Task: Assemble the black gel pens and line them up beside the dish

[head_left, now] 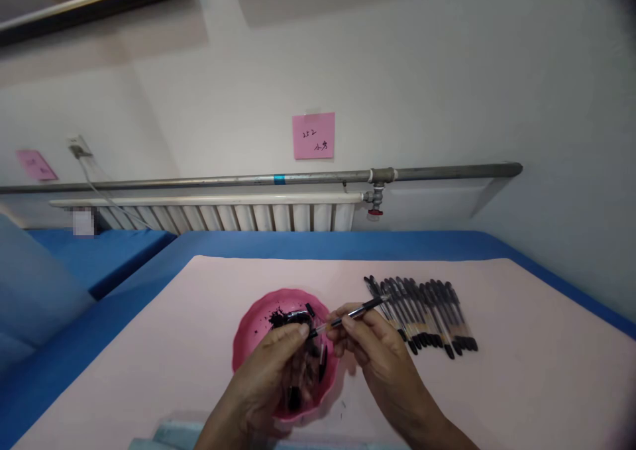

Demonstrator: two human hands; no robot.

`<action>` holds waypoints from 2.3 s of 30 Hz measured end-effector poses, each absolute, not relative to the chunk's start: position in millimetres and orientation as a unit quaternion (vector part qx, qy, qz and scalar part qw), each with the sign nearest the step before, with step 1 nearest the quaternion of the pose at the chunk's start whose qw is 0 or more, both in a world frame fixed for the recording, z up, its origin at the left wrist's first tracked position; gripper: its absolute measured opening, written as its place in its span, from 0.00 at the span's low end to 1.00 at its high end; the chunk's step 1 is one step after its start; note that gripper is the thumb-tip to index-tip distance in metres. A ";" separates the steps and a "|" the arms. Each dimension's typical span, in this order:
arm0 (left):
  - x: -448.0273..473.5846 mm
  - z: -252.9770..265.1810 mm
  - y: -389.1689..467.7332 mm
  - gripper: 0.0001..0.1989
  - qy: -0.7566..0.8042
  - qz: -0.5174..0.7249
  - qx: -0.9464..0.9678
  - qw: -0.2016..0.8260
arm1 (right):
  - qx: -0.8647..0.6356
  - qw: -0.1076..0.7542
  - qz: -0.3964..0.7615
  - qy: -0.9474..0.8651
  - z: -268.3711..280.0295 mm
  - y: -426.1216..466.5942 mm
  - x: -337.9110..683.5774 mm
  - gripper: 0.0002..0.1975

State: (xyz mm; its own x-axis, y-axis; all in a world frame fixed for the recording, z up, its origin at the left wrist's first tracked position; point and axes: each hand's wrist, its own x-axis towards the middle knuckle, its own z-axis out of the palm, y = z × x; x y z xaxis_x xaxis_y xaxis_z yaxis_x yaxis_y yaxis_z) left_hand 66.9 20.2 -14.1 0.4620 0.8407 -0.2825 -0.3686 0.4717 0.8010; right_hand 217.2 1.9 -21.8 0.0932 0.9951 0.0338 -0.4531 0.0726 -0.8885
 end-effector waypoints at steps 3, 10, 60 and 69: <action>66.9 -14.8 20.3 0.13 0.349 0.382 0.338 0.786 | -0.381 0.640 0.572 -0.345 -20.1 2.7 216.0 0.12; 66.0 -21.7 20.0 0.15 0.379 0.369 0.429 0.732 | -0.431 0.631 0.551 -0.334 -17.3 3.1 214.6 0.14; 43.3 -14.9 35.6 0.13 0.575 0.473 0.567 0.352 | -0.759 0.134 -0.027 -0.637 -51.6 44.0 280.8 0.09; -19.3 -35.9 -30.1 0.20 0.657 0.528 0.454 0.288 | -0.763 0.225 -0.032 -0.606 -46.4 24.5 298.9 0.13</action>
